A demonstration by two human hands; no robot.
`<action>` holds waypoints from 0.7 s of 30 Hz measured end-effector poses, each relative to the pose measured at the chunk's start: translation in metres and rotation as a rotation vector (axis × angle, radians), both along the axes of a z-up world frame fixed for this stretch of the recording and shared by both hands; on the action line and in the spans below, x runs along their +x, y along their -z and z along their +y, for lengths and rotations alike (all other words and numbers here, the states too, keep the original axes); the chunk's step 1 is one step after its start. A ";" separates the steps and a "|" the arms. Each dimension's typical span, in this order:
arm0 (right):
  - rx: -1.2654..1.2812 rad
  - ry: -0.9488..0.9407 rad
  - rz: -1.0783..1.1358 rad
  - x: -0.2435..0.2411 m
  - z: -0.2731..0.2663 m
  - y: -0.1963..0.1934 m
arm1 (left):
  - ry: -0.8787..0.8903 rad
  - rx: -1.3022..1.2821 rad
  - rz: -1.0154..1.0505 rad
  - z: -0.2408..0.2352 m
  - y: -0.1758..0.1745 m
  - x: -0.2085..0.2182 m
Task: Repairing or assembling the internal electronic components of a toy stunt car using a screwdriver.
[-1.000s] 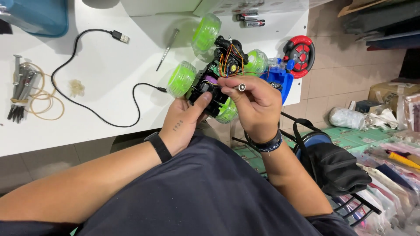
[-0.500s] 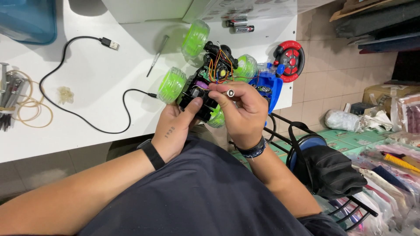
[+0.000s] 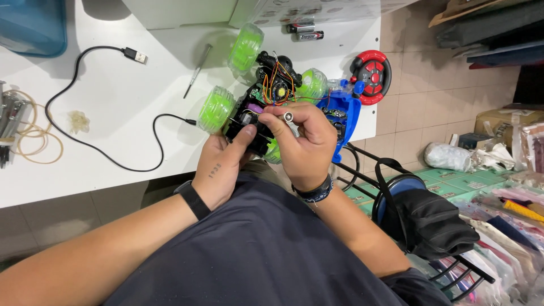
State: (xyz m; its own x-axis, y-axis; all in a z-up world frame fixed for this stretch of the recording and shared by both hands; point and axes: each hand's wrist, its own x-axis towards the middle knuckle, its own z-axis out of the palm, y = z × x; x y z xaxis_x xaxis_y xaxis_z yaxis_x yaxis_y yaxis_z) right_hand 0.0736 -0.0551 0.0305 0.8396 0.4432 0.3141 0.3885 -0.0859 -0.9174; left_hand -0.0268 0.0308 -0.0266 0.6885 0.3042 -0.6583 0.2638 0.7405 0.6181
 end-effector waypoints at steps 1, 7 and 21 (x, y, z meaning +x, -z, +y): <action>0.001 0.000 0.001 0.000 0.000 0.002 | 0.000 0.001 0.001 0.000 -0.004 0.001; 0.011 0.020 -0.005 -0.001 0.000 0.005 | -0.006 -0.006 0.029 -0.001 -0.005 0.002; 0.087 0.001 -0.055 0.004 0.001 0.012 | -0.009 -0.007 0.051 -0.001 -0.006 0.004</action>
State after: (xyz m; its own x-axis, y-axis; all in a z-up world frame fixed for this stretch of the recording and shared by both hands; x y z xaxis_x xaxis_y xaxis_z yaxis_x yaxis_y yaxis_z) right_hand 0.0777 -0.0544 0.0180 0.8204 0.4112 0.3973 0.4386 -0.0070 -0.8986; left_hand -0.0230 0.0301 -0.0206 0.6514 0.3061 -0.6943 0.2876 0.7471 0.5993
